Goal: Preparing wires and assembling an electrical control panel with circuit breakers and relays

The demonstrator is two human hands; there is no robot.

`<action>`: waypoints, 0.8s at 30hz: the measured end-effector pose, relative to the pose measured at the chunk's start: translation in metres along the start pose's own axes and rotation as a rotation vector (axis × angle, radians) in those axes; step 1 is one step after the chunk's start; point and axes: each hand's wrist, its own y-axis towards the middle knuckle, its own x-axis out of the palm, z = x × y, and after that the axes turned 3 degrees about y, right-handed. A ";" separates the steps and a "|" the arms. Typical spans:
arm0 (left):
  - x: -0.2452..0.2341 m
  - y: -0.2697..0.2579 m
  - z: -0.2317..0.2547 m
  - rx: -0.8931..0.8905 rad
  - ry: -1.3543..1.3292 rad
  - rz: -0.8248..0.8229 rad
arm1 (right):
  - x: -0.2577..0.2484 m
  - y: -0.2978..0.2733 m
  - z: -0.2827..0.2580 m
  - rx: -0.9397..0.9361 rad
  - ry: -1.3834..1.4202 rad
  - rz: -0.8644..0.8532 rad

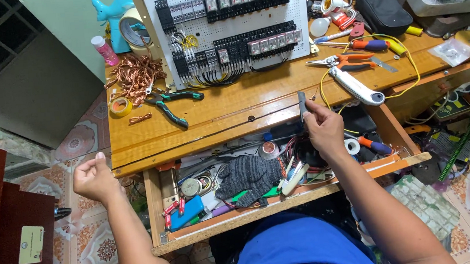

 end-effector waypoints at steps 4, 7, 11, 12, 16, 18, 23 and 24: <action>-0.001 -0.007 0.014 0.011 0.044 0.009 | 0.008 -0.001 0.011 0.014 0.068 0.007; -0.002 -0.010 0.018 0.007 0.042 -0.003 | 0.009 -0.008 0.002 0.033 0.109 0.026; -0.002 -0.004 0.008 -0.004 0.015 -0.005 | 0.009 -0.012 -0.001 0.035 0.156 0.020; -0.002 0.001 0.000 -0.006 0.011 -0.005 | 0.009 -0.011 0.005 0.029 0.158 0.016; -0.003 -0.010 0.020 -0.004 0.023 0.001 | 0.011 -0.016 0.002 0.034 0.160 0.015; -0.004 -0.015 0.029 0.014 0.057 0.004 | 0.011 -0.019 -0.002 0.041 0.172 0.009; -0.002 -0.002 0.005 0.014 0.056 0.006 | 0.034 -0.059 -0.043 0.023 0.130 -0.085; -0.002 0.004 -0.007 0.018 0.058 0.010 | 0.044 -0.074 -0.053 0.014 0.103 -0.163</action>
